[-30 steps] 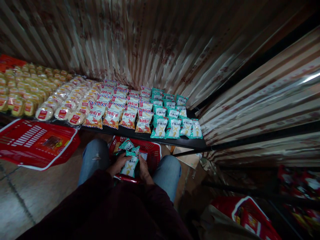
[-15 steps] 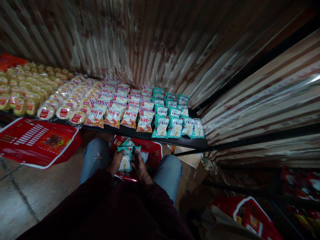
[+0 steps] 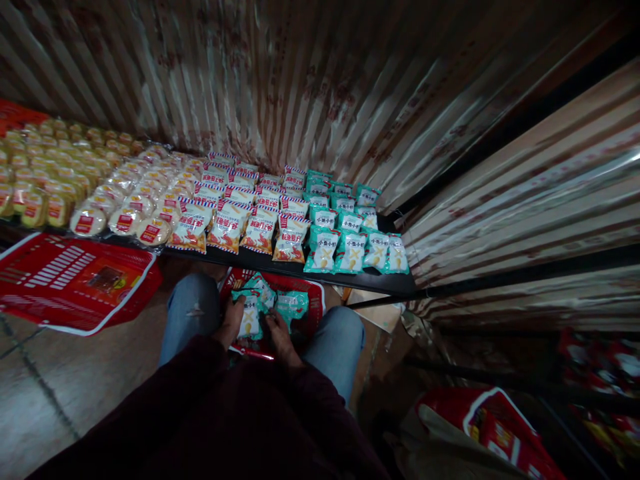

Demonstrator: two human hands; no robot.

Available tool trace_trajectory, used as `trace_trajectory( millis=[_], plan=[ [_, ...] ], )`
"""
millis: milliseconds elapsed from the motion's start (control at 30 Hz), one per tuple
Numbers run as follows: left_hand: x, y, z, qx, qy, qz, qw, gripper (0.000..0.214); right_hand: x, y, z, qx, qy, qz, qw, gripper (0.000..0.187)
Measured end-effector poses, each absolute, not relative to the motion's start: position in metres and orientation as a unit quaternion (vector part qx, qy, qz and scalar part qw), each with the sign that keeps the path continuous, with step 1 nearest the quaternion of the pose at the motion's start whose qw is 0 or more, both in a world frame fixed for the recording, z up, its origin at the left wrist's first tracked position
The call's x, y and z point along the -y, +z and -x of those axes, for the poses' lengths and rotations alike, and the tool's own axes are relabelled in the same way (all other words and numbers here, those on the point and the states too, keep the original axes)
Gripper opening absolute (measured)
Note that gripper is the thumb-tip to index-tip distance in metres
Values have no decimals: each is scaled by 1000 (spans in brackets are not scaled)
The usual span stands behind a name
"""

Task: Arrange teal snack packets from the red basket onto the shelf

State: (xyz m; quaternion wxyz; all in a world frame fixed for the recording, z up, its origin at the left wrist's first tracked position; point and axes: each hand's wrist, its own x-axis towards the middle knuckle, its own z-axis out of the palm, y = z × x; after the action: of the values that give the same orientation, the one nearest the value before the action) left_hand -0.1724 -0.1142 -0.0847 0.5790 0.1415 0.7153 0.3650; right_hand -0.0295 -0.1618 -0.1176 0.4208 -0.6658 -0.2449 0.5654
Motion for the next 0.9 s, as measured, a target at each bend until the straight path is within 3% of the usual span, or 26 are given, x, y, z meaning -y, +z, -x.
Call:
trace_trajectory(
  millis=[267, 467, 900],
  plan=[
    [119, -84, 163, -639, 373, -168, 651, 42, 162, -96, 37, 117, 692, 544, 460, 48],
    [120, -84, 165, -626, 338, -209, 671, 62, 159, -99, 37, 88, 663, 556, 494, 43],
    [134, -94, 161, -616, 230, -246, 712, 76, 158, -104, 31, 67, 600, 586, 540, 50]
  ],
)
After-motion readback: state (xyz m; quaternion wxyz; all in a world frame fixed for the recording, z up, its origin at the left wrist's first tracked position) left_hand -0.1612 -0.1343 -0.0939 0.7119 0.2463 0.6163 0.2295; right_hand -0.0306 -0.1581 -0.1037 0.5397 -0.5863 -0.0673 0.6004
